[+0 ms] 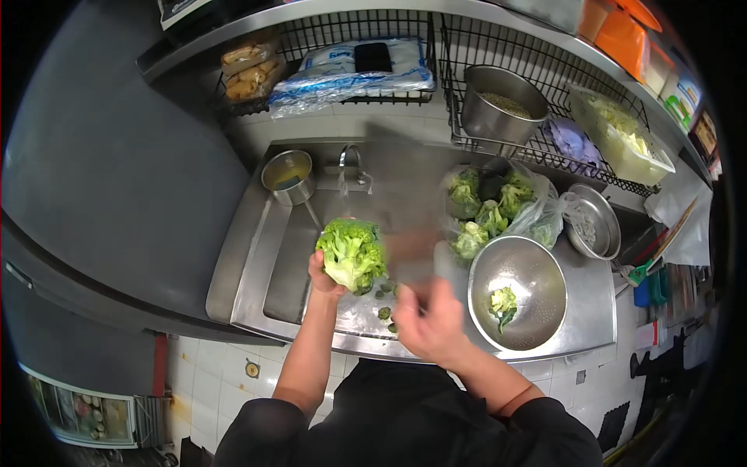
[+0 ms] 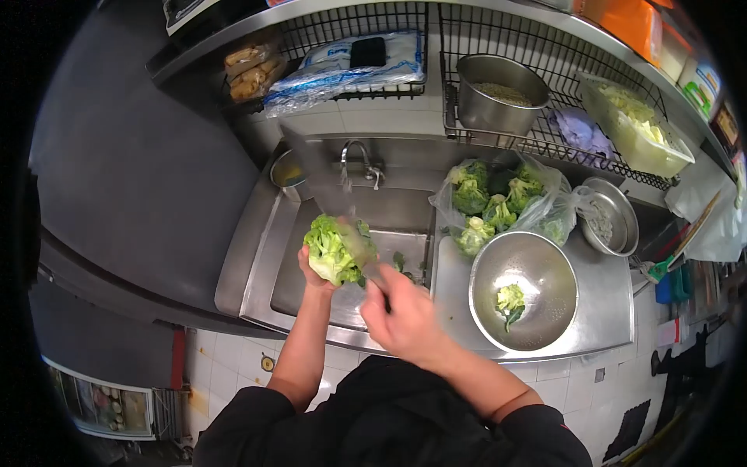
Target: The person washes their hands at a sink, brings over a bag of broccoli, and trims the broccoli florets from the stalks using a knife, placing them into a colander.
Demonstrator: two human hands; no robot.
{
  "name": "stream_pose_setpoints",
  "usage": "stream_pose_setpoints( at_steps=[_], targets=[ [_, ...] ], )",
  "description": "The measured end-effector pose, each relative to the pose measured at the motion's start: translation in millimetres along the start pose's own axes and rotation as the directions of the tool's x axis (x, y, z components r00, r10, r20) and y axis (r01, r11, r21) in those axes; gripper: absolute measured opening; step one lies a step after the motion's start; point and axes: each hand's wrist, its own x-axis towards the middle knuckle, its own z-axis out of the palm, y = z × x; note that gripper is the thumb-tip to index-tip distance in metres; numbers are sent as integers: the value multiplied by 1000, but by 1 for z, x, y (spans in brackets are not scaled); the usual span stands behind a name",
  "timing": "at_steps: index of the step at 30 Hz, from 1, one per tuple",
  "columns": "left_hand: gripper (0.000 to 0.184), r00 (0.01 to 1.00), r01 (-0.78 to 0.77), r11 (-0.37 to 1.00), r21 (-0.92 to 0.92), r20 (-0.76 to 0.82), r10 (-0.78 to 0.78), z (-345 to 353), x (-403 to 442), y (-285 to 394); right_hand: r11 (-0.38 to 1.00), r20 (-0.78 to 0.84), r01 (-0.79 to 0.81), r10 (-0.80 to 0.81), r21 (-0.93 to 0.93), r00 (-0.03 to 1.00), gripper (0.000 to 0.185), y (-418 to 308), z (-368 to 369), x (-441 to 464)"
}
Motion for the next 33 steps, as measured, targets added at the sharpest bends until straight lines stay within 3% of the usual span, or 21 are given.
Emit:
stream_pose_setpoints(
  at_steps=[2,4,7,10,13,14,16,22,24,25,26,28,29,30,33],
  targets=[
    [91,999,7,1000,24,-45,-6,3,-6,-5,990,208,-138,127,38,970,28,29,20,-3],
    [86,998,19,999,-37,-56,-21,15,-4,-6,968,140,-226,210,109,968,28,26,17,-3],
    [90,995,-14,997,77,-99,21,19,-11,-9,957,33,-282,280,63,959,28,12,-4,5],
    [87,997,-27,999,-36,-77,24,29,-15,-18,970,-64,-203,213,135,975,29,1,-12,0],
    [83,997,-51,992,-115,-67,44,26,-19,-29,990,-89,-127,132,64,987,29,-4,5,-12],
    [81,995,-39,988,-152,-101,24,25,-21,-33,990,-90,-128,133,60,987,29,2,14,-14],
    [80,991,-76,986,-146,-122,58,37,-23,-40,950,117,-303,293,81,949,30,19,31,-16],
    [81,965,-130,987,-93,-241,104,34,-23,-31,957,22,-278,277,81,961,26,27,16,-5],
    [83,997,-6,998,-56,-79,2,35,-22,-13,963,42,-267,265,35,963,27,35,7,3],
    [91,986,18,998,60,-169,-7,38,-18,-3,973,28,-215,214,85,976,29,36,5,6],
    [91,985,13,998,62,-171,-2,37,-16,6,973,32,-213,211,87,977,29,32,2,5],
    [92,988,151,976,157,-22,-150,40,-11,18,971,44,-170,165,166,985,30,8,-11,3],
    [91,987,158,976,150,-13,-157,44,-7,21,994,23,-65,64,82,998,31,2,-16,-2],
    [91,987,159,976,148,-15,-159,39,-5,21,994,24,-68,66,82,998,31,-6,-19,1],
    [89,986,162,974,158,22,-168,32,3,22,994,136,91,-100,67,986,33,-15,-11,13]
  ],
)
